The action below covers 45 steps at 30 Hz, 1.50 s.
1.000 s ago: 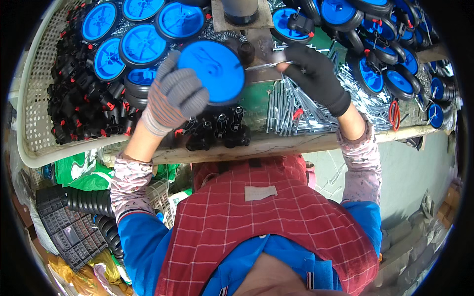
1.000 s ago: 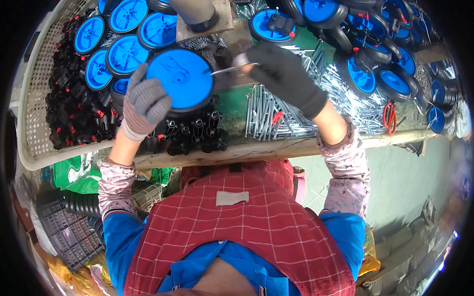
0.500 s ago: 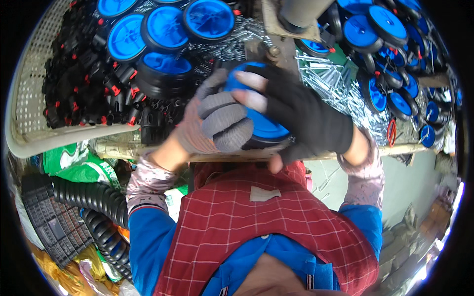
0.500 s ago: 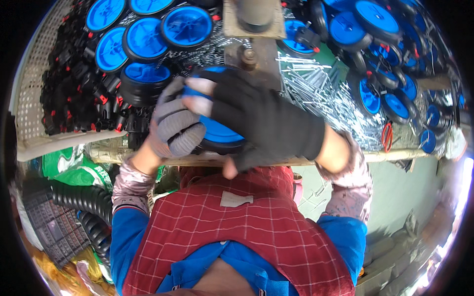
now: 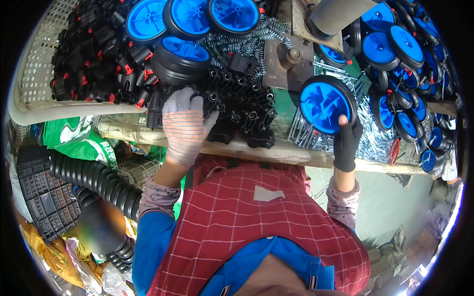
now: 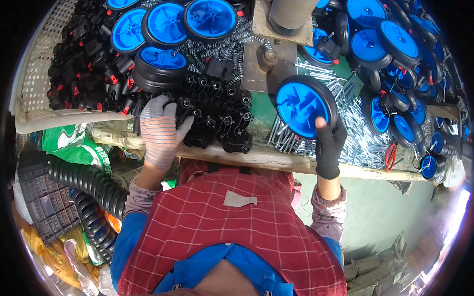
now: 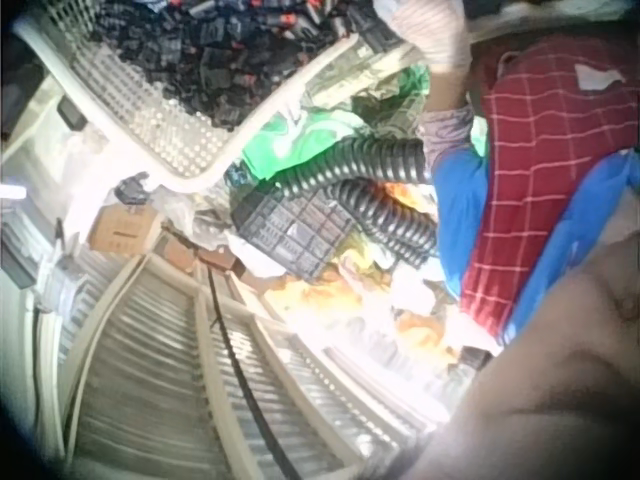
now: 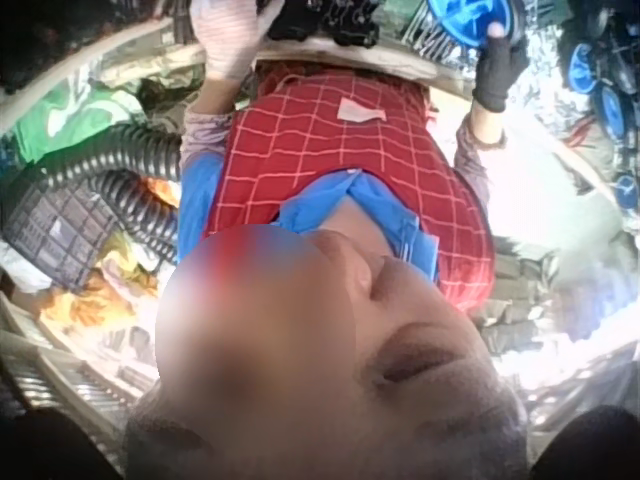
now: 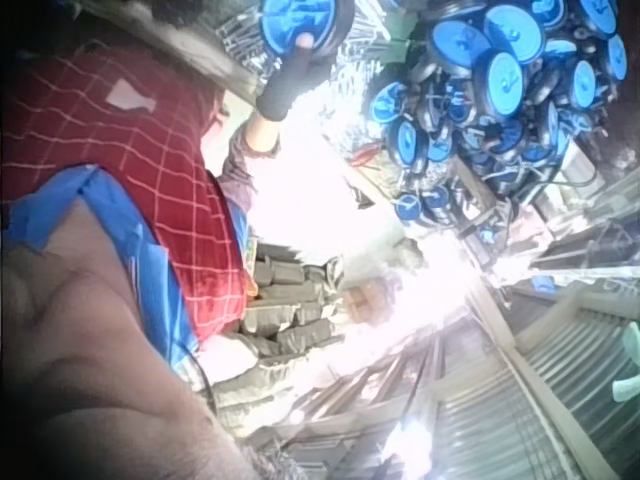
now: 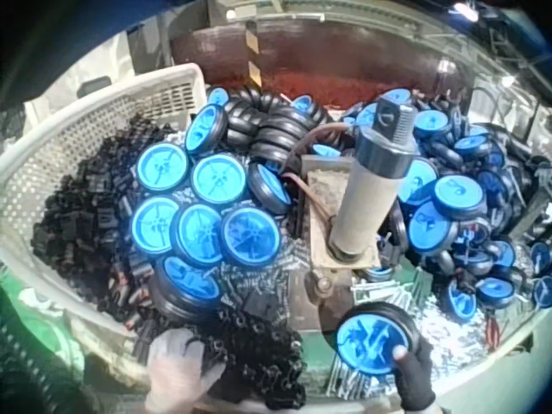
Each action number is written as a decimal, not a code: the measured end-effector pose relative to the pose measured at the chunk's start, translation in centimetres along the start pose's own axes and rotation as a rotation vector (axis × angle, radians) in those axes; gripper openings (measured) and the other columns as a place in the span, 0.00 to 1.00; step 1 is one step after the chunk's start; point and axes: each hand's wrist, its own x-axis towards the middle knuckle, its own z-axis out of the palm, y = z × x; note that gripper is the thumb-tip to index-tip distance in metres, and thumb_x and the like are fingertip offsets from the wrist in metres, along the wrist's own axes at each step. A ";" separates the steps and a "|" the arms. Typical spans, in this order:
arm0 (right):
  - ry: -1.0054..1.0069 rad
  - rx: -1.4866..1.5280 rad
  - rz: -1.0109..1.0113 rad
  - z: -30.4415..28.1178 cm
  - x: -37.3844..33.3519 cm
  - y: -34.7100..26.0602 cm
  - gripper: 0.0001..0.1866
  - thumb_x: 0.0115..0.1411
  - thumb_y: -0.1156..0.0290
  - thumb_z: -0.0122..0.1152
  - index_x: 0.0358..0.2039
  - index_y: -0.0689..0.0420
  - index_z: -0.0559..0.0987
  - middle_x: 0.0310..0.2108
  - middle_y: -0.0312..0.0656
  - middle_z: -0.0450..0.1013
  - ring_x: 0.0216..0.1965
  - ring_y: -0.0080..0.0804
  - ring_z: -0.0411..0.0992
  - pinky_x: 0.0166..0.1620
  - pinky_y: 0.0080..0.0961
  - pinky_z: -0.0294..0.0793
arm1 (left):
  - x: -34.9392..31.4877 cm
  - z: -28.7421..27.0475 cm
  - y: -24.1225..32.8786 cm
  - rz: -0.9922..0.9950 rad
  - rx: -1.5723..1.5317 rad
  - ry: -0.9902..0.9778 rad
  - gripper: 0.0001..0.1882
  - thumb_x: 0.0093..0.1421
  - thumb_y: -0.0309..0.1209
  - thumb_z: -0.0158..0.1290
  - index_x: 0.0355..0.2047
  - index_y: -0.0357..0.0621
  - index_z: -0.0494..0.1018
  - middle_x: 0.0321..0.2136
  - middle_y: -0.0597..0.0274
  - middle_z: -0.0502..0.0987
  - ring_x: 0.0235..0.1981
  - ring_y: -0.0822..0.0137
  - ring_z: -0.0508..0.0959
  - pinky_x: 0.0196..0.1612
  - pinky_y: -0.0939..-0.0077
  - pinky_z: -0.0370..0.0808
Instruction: The person assembles small caster wheels by inserting metal rods into blue wheel hubs and attaching black plastic brackets. They repeatedly pick up wheels, rods, and brackets, align the parts, and press them together on a cluttered workbench.
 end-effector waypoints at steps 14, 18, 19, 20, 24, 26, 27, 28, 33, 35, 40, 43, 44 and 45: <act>0.220 0.857 0.069 6.4 4.7 1.5 0.17 0.66 0.61 0.57 0.46 0.62 0.75 0.40 0.39 0.75 0.39 0.28 0.75 0.43 0.28 0.75 | 4.5 7.0 13.6 0.460 -0.817 -0.262 0.22 0.63 0.37 0.57 0.53 0.37 0.70 0.42 0.34 0.75 0.33 0.41 0.78 0.37 0.57 0.77; 0.526 -0.569 -0.676 4.7 6.7 2.9 0.17 0.66 0.67 0.58 0.48 0.66 0.75 0.42 0.50 0.76 0.39 0.34 0.74 0.44 0.31 0.73 | 8.7 7.9 11.9 -0.028 -1.076 -0.382 0.28 0.59 0.43 0.62 0.52 0.35 0.70 0.38 0.56 0.77 0.36 0.68 0.77 0.41 0.69 0.77; 0.504 -0.419 -0.601 4.4 6.8 3.1 0.17 0.65 0.66 0.59 0.47 0.66 0.75 0.42 0.49 0.76 0.39 0.34 0.74 0.45 0.30 0.72 | 10.6 8.2 10.9 -0.242 -1.299 -0.527 0.28 0.57 0.44 0.64 0.51 0.37 0.72 0.39 0.59 0.78 0.36 0.69 0.79 0.39 0.76 0.79; 0.515 -0.296 -0.545 4.2 7.0 3.2 0.16 0.65 0.66 0.60 0.47 0.65 0.76 0.42 0.48 0.77 0.39 0.33 0.74 0.45 0.29 0.72 | 11.9 8.7 10.6 -0.525 -1.422 -0.592 0.26 0.56 0.44 0.66 0.47 0.39 0.74 0.37 0.61 0.79 0.37 0.67 0.80 0.38 0.77 0.81; 0.440 0.155 -0.204 4.3 6.7 2.6 0.15 0.63 0.67 0.63 0.44 0.63 0.77 0.34 0.40 0.75 0.35 0.27 0.70 0.40 0.28 0.70 | 14.3 9.8 9.7 -0.706 -1.496 -0.673 0.22 0.57 0.43 0.66 0.44 0.40 0.75 0.35 0.61 0.79 0.31 0.65 0.82 0.35 0.74 0.84; 0.430 0.065 -0.247 4.9 6.5 1.9 0.18 0.63 0.63 0.63 0.46 0.63 0.77 0.36 0.37 0.76 0.35 0.24 0.69 0.41 0.25 0.70 | 14.5 9.9 9.4 -0.673 -1.462 -0.679 0.23 0.56 0.43 0.66 0.43 0.40 0.75 0.35 0.61 0.79 0.30 0.65 0.82 0.34 0.75 0.84; 0.439 0.069 -0.242 5.2 6.5 1.6 0.19 0.62 0.62 0.64 0.47 0.63 0.77 0.37 0.38 0.76 0.36 0.25 0.70 0.43 0.25 0.70 | 14.4 9.9 9.4 -0.672 -1.456 -0.689 0.24 0.56 0.44 0.66 0.43 0.40 0.75 0.35 0.61 0.79 0.30 0.65 0.82 0.33 0.75 0.84; 0.429 0.063 -0.241 5.6 6.4 1.3 0.20 0.61 0.62 0.65 0.47 0.62 0.77 0.38 0.39 0.77 0.37 0.26 0.71 0.45 0.25 0.70 | 14.4 9.8 9.3 -0.674 -1.453 -0.697 0.24 0.55 0.45 0.67 0.43 0.40 0.75 0.35 0.61 0.79 0.29 0.64 0.83 0.32 0.75 0.84; 0.359 0.006 -0.301 7.8 6.3 0.5 0.26 0.60 0.63 0.66 0.56 0.62 0.73 0.42 0.43 0.78 0.43 0.27 0.74 0.48 0.25 0.71 | 14.6 9.4 9.3 -0.716 -1.438 -0.755 0.28 0.52 0.47 0.69 0.44 0.40 0.75 0.36 0.60 0.78 0.30 0.63 0.83 0.31 0.76 0.84; 0.346 -0.047 -0.336 8.2 6.3 0.3 0.29 0.60 0.65 0.67 0.59 0.62 0.71 0.44 0.44 0.78 0.44 0.29 0.75 0.49 0.26 0.72 | 14.7 9.5 9.4 -0.767 -1.432 -0.756 0.29 0.52 0.47 0.69 0.45 0.39 0.74 0.37 0.58 0.78 0.31 0.62 0.84 0.31 0.75 0.84; 0.349 -0.226 -0.424 8.0 6.3 0.2 0.29 0.59 0.69 0.66 0.59 0.62 0.70 0.41 0.45 0.79 0.41 0.29 0.77 0.45 0.27 0.75 | 14.8 10.1 9.2 -0.774 -1.466 -0.768 0.33 0.51 0.47 0.69 0.48 0.35 0.72 0.38 0.55 0.78 0.31 0.61 0.84 0.31 0.73 0.85; 0.361 -0.220 -0.345 8.6 6.0 0.5 0.31 0.57 0.66 0.68 0.60 0.60 0.70 0.39 0.46 0.80 0.37 0.31 0.79 0.42 0.27 0.76 | 14.9 10.2 9.2 -0.743 -1.486 -0.758 0.34 0.52 0.47 0.69 0.49 0.34 0.71 0.39 0.52 0.78 0.32 0.60 0.84 0.32 0.72 0.84; 0.281 -0.264 -0.411 9.1 5.7 0.6 0.32 0.57 0.66 0.68 0.61 0.60 0.69 0.40 0.46 0.80 0.37 0.33 0.79 0.42 0.28 0.76 | 14.8 10.3 9.3 -0.744 -1.514 -0.742 0.34 0.52 0.47 0.69 0.50 0.34 0.70 0.40 0.52 0.77 0.32 0.60 0.84 0.33 0.71 0.84; 0.242 -0.307 -0.379 9.7 5.6 0.6 0.33 0.57 0.66 0.67 0.62 0.60 0.68 0.40 0.47 0.80 0.37 0.34 0.79 0.42 0.28 0.77 | 14.8 10.3 9.2 -0.725 -1.488 -0.747 0.35 0.53 0.47 0.68 0.50 0.34 0.70 0.40 0.51 0.77 0.32 0.60 0.84 0.33 0.71 0.84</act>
